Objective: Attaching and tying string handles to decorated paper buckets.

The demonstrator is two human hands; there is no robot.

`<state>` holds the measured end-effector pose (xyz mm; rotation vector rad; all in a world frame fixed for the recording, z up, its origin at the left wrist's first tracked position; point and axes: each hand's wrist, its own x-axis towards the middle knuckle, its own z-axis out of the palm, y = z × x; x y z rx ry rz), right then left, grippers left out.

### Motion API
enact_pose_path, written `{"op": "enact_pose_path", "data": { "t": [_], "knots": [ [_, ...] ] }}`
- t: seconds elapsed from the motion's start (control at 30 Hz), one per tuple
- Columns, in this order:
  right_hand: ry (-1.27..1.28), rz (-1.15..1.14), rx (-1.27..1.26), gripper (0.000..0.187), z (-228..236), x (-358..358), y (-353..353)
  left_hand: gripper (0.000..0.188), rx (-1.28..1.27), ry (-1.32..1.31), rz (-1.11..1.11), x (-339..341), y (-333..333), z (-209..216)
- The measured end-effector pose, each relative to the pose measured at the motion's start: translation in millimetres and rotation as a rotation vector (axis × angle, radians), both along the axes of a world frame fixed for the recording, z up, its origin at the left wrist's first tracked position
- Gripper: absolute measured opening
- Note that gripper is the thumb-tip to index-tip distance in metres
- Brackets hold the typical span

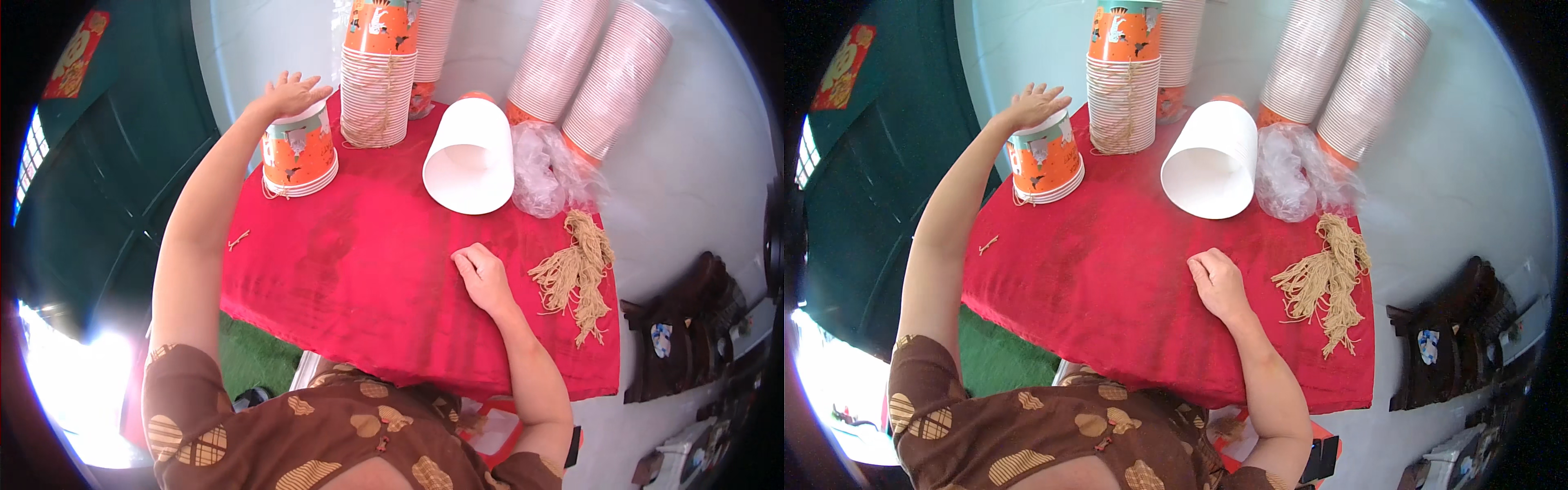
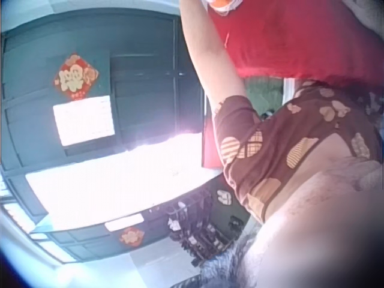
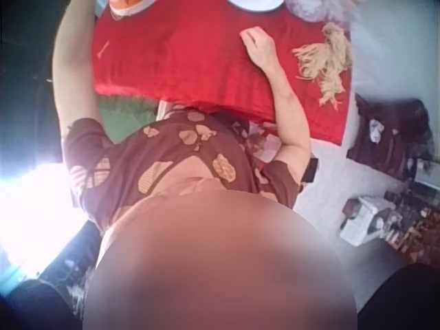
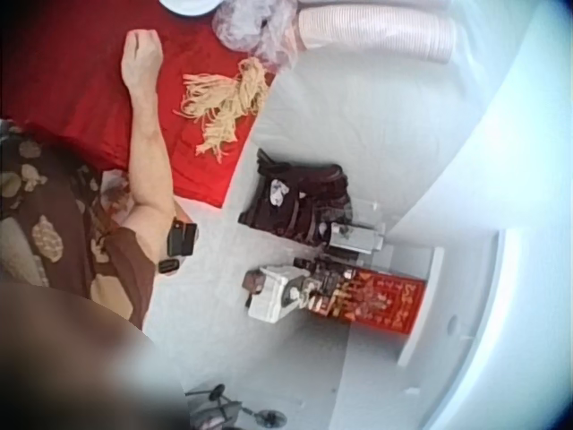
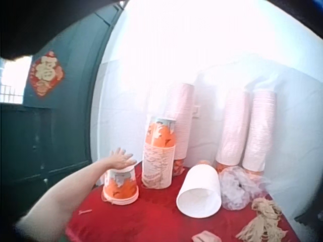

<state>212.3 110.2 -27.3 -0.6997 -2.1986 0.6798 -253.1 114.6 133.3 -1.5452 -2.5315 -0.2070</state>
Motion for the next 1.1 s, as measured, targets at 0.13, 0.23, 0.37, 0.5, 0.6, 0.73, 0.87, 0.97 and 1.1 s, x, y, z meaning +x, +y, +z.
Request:
{"op": "enact_pose_path", "data": {
  "t": [0.13,0.23,0.37,0.5,0.6,0.73,0.87,0.97,1.1],
  "knots": [
    [0.011,0.020,0.014,0.014,0.4,-1.2,-0.8,0.084,-0.104,-0.029,0.035,15.7,-3.5,-9.2],
    [-0.006,0.021,0.029,0.015,0.9,-2.2,-0.5,0.081,-0.103,-0.089,0.035,18.0,-8.6,-12.2],
    [-0.058,0.018,0.024,0.019,5.6,0.0,-1.2,0.079,-0.100,-0.054,0.053,25.5,-9.2,-10.1],
    [-0.033,0.033,0.038,0.017,2.7,2.1,1.2,0.079,-0.082,-0.066,0.048,28.3,-7.2,-12.7],
    [-0.015,0.046,0.020,0.015,5.1,-1.5,-0.6,0.078,-0.082,-0.058,0.022,11.0,-11.0,-21.0],
    [-0.004,0.045,0.030,0.014,1.7,1.5,3.4,0.077,-0.072,-0.100,0.066,28.8,-5.1,-13.7],
    [0.007,0.052,0.041,0.014,-2.0,0.0,4.5,0.078,-0.058,-0.095,0.061,29.5,-9.4,-12.6],
    [0.010,0.058,0.049,0.014,-0.3,-1.1,3.2,0.078,-0.055,-0.113,0.066,28.9,-11.7,-12.3],
    [0.014,0.056,0.049,0.014,-2.4,-2.1,3.0,0.078,-0.057,-0.115,0.071,26.8,-11.5,-15.1]
  ]
}}
